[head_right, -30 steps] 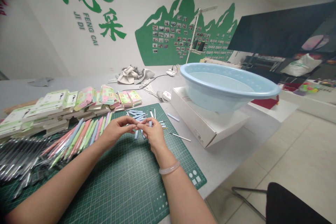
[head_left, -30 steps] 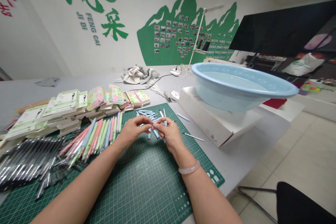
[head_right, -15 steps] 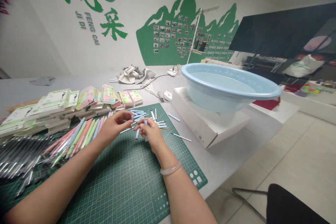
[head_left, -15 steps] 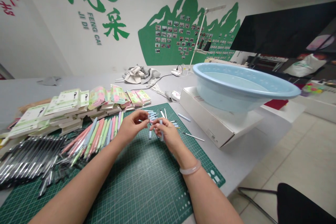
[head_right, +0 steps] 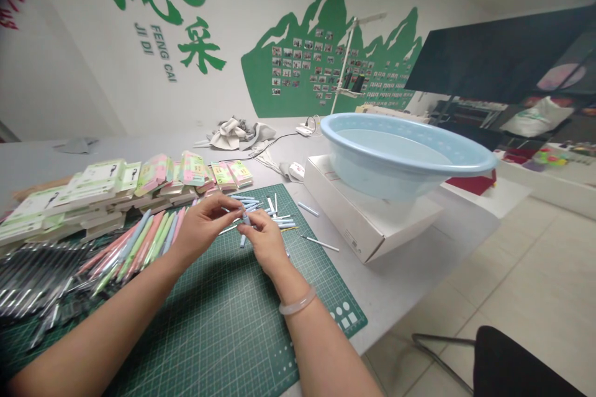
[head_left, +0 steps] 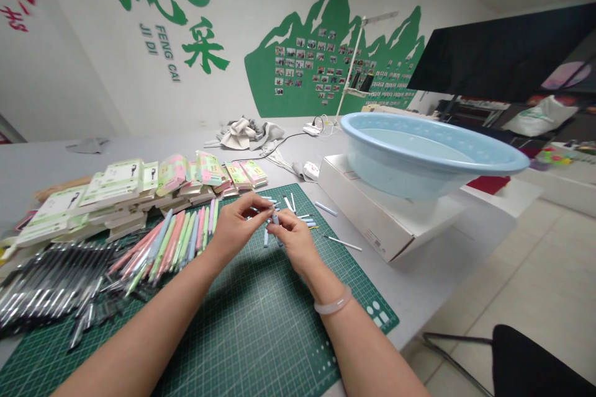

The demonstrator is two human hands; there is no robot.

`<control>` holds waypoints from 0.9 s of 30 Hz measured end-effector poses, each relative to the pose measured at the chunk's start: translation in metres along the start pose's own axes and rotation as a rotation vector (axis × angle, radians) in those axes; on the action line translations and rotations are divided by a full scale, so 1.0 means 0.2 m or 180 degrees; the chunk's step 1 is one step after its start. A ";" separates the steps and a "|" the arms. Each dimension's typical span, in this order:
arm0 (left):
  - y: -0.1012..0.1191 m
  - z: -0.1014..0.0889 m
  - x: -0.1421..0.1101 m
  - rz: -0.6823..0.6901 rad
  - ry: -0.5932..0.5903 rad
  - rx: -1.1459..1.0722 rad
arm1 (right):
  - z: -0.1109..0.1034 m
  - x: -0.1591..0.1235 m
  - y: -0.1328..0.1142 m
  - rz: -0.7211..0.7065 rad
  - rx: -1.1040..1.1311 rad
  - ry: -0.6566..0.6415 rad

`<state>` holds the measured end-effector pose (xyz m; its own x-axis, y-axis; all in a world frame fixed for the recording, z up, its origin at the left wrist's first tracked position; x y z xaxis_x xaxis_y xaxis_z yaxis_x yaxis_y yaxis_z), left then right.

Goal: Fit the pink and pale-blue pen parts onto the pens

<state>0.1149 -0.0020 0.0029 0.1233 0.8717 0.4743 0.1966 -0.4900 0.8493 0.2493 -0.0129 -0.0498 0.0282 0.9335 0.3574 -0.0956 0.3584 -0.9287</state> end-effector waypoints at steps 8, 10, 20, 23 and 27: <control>0.02 0.02 0.00 0.0541 -0.0177 0.0693 | -0.01 0.01 -0.02 0.0281 0.0571 0.0222; 0.03 0.02 0.00 0.0814 -0.0254 0.0841 | -0.01 0.01 -0.02 0.0281 0.0645 0.0316; 0.05 0.01 0.00 0.0546 -0.0684 0.0564 | -0.01 0.01 -0.03 0.0399 0.0698 0.0346; -0.02 -0.06 0.04 -0.0029 -0.0522 0.0312 | -0.03 0.02 -0.03 0.0390 0.0701 0.0258; -0.21 -0.15 0.06 -0.0060 -0.0677 0.2088 | -0.07 0.02 -0.02 0.0430 0.0582 0.0417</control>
<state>0.0797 0.0288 -0.0203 0.2889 0.8918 0.3482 0.7404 -0.4387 0.5093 0.2636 -0.0097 -0.0455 0.1305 0.9702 0.2042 -0.2851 0.2340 -0.9295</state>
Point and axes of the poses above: each hand's wrist, its own x-axis towards the middle knuckle, its own z-axis out of the palm, y = z × x, the point moved 3 cm from there along x, towards the middle knuckle, and after that the axes turned 4 degrees about y, right-handed, at the moved point
